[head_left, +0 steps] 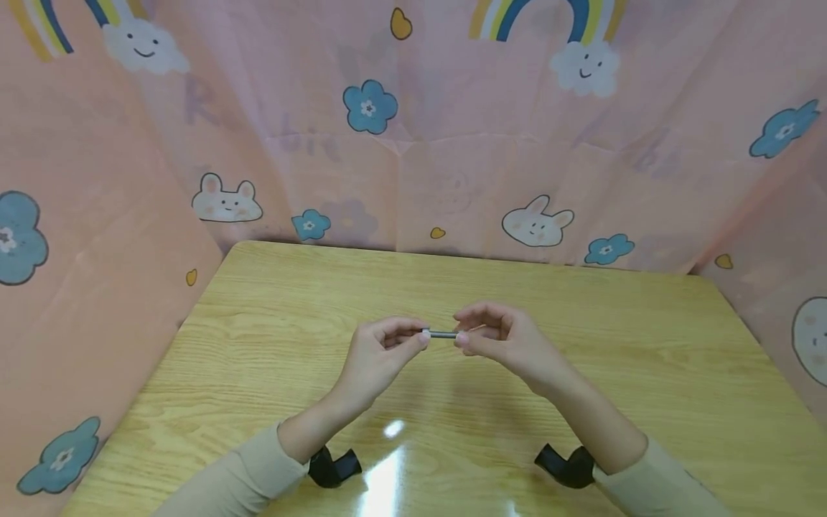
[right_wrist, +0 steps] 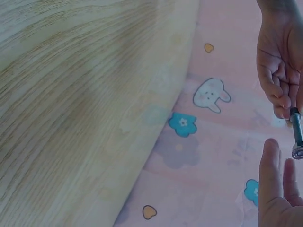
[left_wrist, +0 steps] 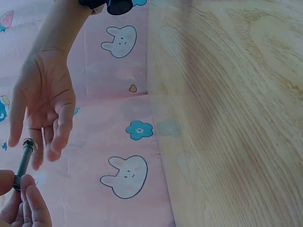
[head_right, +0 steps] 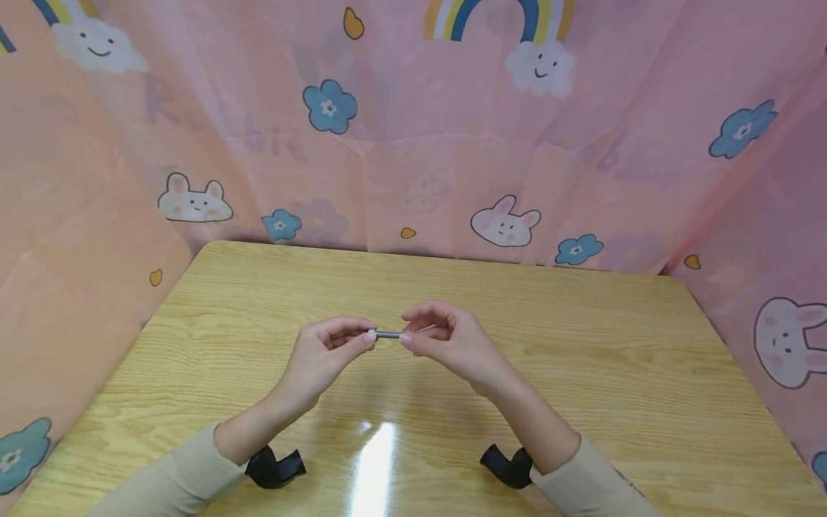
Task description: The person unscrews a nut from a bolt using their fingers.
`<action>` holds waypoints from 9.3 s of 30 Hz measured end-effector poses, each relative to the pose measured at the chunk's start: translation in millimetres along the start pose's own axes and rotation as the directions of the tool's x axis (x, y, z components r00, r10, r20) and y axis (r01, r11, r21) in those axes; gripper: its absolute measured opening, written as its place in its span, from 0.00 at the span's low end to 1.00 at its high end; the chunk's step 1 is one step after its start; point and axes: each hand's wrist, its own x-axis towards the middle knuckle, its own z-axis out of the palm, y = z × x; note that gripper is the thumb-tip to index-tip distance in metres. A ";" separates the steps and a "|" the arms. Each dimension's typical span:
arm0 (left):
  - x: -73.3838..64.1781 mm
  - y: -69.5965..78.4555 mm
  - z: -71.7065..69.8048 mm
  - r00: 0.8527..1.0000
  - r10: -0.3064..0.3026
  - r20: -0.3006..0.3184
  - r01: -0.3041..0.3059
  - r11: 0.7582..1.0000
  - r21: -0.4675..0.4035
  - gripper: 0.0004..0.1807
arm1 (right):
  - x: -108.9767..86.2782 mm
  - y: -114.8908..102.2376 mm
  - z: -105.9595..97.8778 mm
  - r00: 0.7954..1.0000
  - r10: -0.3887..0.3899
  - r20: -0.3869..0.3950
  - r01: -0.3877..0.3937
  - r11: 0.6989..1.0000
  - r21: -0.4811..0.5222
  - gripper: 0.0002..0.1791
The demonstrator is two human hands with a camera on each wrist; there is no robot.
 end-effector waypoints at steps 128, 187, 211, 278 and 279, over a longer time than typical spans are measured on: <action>-2.7 0.3 -3.2 1.000 0.005 -0.003 -0.005 1.000 0.014 0.10 | 0.7 1.4 -1.2 0.999 0.013 -0.032 -0.013 1.000 -0.026 0.17; 0.5 -3.2 -3.0 1.000 -0.024 0.014 0.024 0.999 0.025 0.10 | 1.3 9.0 -10.5 0.999 0.031 -0.022 -0.031 0.999 0.016 0.21; 3.3 -6.1 -7.4 1.000 -0.022 0.009 0.022 0.998 0.059 0.10 | 1.8 8.9 -14.2 0.992 0.107 -0.059 -0.103 0.992 0.068 0.15; 14.5 -36.7 -11.8 1.000 0.001 0.010 -0.003 0.992 0.125 0.11 | -2.3 38.1 -40.4 0.993 0.099 -0.060 -0.096 0.994 0.046 0.09; 14.9 -37.6 -11.6 1.000 -0.001 0.012 0.000 0.992 0.125 0.10 | -2.0 39.4 -40.6 0.993 0.098 -0.059 -0.095 0.994 0.046 0.09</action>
